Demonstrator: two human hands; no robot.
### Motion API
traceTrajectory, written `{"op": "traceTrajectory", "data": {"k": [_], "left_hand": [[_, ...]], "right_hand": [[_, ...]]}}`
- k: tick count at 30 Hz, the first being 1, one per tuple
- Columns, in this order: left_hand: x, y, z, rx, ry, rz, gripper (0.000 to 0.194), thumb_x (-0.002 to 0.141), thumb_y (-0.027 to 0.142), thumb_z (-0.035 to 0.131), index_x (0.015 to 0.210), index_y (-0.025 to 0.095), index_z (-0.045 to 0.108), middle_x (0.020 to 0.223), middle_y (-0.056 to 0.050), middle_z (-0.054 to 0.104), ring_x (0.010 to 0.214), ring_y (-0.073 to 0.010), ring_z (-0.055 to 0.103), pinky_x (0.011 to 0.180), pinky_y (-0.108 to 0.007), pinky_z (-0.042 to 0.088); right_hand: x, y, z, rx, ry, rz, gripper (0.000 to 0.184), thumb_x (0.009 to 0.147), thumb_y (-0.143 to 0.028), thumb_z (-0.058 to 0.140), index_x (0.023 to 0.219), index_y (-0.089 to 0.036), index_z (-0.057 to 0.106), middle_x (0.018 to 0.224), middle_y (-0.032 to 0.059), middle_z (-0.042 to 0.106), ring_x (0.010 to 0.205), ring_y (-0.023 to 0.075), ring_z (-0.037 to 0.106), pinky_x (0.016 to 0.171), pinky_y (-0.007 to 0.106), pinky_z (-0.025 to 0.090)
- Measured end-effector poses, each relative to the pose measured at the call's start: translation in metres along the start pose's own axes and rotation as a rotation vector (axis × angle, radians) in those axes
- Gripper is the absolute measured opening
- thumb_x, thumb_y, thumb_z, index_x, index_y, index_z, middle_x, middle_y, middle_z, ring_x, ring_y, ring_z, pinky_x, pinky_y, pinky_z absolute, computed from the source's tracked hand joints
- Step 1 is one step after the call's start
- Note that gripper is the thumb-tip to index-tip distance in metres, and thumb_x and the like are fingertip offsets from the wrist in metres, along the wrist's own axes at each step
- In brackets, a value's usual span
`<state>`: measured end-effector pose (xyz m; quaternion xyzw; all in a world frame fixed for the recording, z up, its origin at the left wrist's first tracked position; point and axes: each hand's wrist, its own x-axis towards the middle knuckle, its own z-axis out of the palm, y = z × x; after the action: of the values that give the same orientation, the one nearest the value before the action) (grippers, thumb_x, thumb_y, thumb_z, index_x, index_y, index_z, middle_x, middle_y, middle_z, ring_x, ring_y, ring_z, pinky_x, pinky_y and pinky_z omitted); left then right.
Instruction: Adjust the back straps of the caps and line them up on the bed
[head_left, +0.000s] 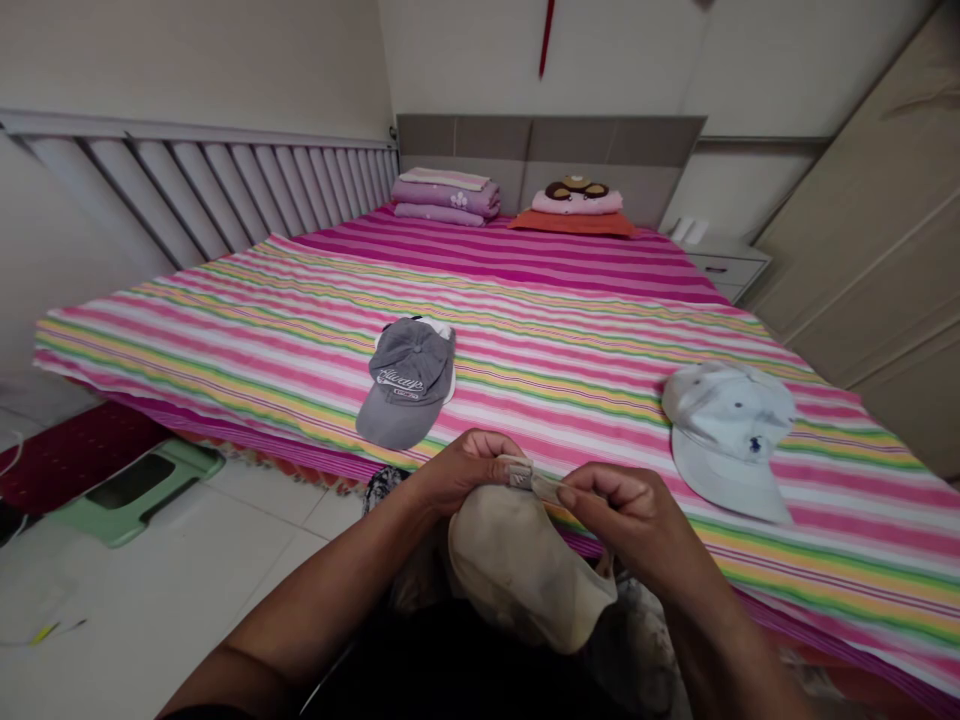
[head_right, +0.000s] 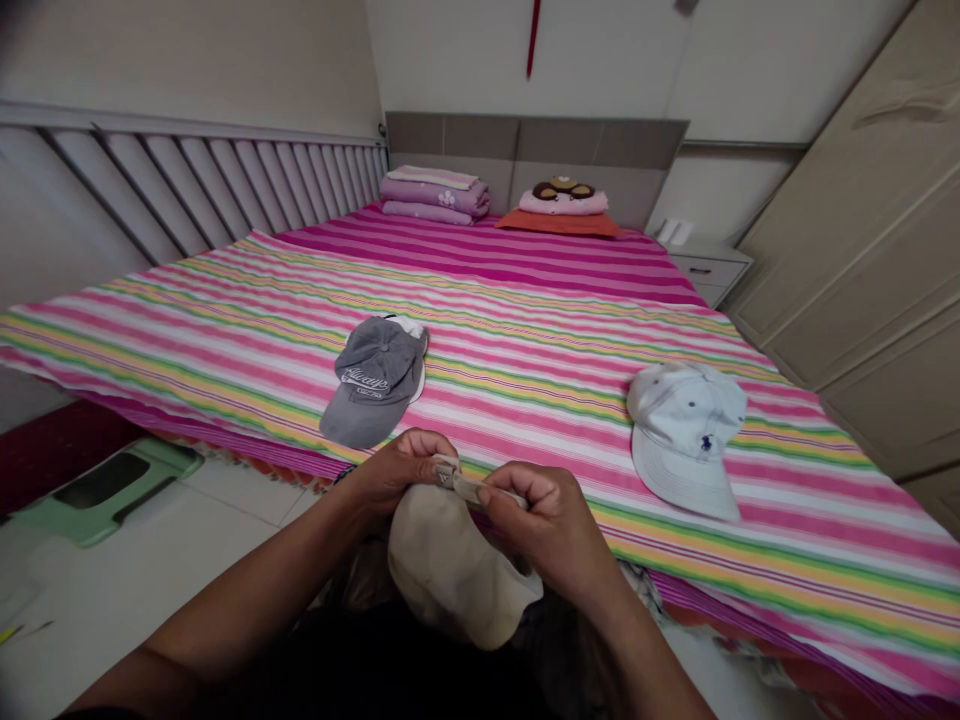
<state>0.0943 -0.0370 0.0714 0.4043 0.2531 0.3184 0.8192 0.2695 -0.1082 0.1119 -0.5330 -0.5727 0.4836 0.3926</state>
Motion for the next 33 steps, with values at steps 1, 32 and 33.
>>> {"op": "traceTrajectory", "data": {"k": [1, 32, 33], "left_hand": [[0.000, 0.000, 0.000, 0.008, -0.001, 0.007, 0.027, 0.048, 0.025, 0.078, 0.066, 0.009, 0.065, 0.055, -0.002, 0.062, 0.044, -0.0064, 0.052, 0.044, -0.016, 0.038], [-0.003, -0.002, 0.015, 0.136, 0.009, 0.137, 0.031, 0.057, 0.025, 0.073, 0.079, 0.014, 0.054, 0.063, 0.001, 0.060, 0.050, -0.0060, 0.052, 0.049, -0.016, 0.037], [-0.003, -0.002, 0.015, 0.137, 0.005, 0.149, 0.030, 0.058, 0.025, 0.073, 0.078, 0.014, 0.053, 0.062, 0.001, 0.059, 0.049, -0.0056, 0.051, 0.048, -0.016, 0.036]], "right_hand": [[0.000, 0.000, 0.000, -0.007, -0.019, 0.001, 0.027, 0.071, -0.040, 0.057, 0.062, -0.015, 0.059, 0.044, -0.0031, 0.045, 0.037, 0.0062, 0.034, 0.033, 0.018, 0.028], [0.006, 0.007, -0.009, -0.126, 0.028, -0.044, 0.024, 0.073, -0.036, 0.056, 0.065, -0.014, 0.059, 0.049, -0.0027, 0.048, 0.037, 0.0067, 0.042, 0.032, 0.018, 0.034], [0.006, 0.008, -0.009, -0.102, 0.027, -0.024, 0.024, 0.072, -0.037, 0.056, 0.065, -0.014, 0.058, 0.048, -0.0032, 0.047, 0.035, 0.0065, 0.041, 0.031, 0.018, 0.033]]}}
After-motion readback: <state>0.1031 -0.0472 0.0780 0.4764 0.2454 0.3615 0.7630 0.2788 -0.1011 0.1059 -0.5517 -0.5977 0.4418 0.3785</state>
